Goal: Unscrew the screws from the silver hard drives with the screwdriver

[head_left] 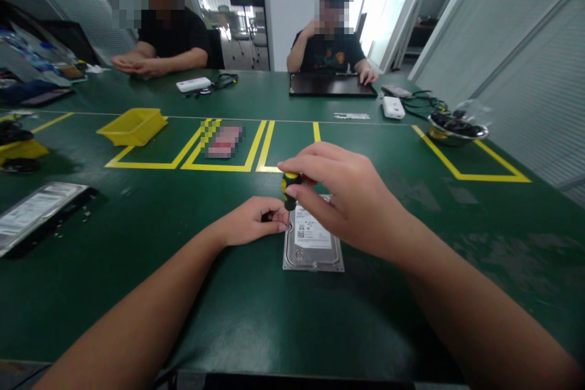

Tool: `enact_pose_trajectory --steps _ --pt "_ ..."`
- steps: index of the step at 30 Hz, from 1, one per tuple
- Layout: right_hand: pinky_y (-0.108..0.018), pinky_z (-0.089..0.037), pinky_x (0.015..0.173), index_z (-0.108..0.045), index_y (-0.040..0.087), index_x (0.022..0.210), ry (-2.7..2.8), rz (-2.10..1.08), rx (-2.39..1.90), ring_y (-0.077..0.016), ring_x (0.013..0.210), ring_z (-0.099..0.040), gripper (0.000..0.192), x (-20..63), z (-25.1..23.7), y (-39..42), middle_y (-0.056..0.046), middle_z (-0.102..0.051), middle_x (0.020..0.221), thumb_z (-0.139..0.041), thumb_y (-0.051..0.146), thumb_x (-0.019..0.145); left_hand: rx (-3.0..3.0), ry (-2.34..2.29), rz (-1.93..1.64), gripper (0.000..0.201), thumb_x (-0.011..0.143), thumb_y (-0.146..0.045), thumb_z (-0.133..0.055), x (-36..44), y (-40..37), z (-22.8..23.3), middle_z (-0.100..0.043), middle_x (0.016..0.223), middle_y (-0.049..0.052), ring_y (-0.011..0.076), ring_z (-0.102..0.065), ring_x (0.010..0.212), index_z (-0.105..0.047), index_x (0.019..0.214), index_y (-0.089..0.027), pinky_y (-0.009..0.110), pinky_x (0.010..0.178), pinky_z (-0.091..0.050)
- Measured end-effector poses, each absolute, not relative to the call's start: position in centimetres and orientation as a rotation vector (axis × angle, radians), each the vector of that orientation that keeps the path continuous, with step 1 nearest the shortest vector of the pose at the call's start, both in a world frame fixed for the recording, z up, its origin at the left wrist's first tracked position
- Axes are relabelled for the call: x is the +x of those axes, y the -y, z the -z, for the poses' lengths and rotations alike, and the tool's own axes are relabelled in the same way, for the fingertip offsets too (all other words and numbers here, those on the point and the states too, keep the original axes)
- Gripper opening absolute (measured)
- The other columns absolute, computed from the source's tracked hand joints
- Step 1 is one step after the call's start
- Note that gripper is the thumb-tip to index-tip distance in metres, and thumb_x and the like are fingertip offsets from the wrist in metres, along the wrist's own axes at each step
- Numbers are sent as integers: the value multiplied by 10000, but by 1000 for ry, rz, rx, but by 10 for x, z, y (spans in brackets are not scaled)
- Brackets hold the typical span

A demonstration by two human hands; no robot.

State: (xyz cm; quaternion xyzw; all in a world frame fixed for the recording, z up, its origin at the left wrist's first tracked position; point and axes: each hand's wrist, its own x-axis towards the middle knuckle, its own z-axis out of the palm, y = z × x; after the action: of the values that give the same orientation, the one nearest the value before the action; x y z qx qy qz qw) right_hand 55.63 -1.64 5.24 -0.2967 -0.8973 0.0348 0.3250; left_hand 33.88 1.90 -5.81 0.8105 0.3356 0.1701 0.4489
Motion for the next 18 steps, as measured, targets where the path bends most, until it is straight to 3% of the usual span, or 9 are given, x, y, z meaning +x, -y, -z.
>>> enact_pose_trajectory --steps 8,12,16,18 --pt "-288 -389 677 -631 128 922 2229 59 -990 -168 780 -561 192 549 -40 17 -47 -632 863 -653 317 892 2024 -835 -399 199 887 -324 -620 337 -19 60 -649 881 21 164 -589 806 -648 983 -152 294 743 -472" --pt "-287 -395 703 -624 141 1051 2252 3 -950 -171 839 -567 178 545 -39 18 -52 -640 927 -607 249 910 2042 -843 -412 225 880 -357 -622 337 -18 58 -667 894 31 189 -605 852 -653 987 -161 316 777 -490" --pt "-294 -435 746 -661 141 953 2305 -72 -875 -176 864 -576 130 547 -44 18 -69 -641 936 -580 240 927 2054 -862 -406 253 878 -379 -619 338 -18 57 -683 895 37 207 -618 877 -660 1003 -162 324 792 -498" --pt "-310 -465 823 -672 119 996 2314 -125 -798 -189 945 -593 164 549 -46 18 -98 -655 1016 -555 214 931 2057 -860 -409 240 879 -370 -618 338 -19 57 -686 898 37 209 -620 884 -662 991 -162 323 795 -495"
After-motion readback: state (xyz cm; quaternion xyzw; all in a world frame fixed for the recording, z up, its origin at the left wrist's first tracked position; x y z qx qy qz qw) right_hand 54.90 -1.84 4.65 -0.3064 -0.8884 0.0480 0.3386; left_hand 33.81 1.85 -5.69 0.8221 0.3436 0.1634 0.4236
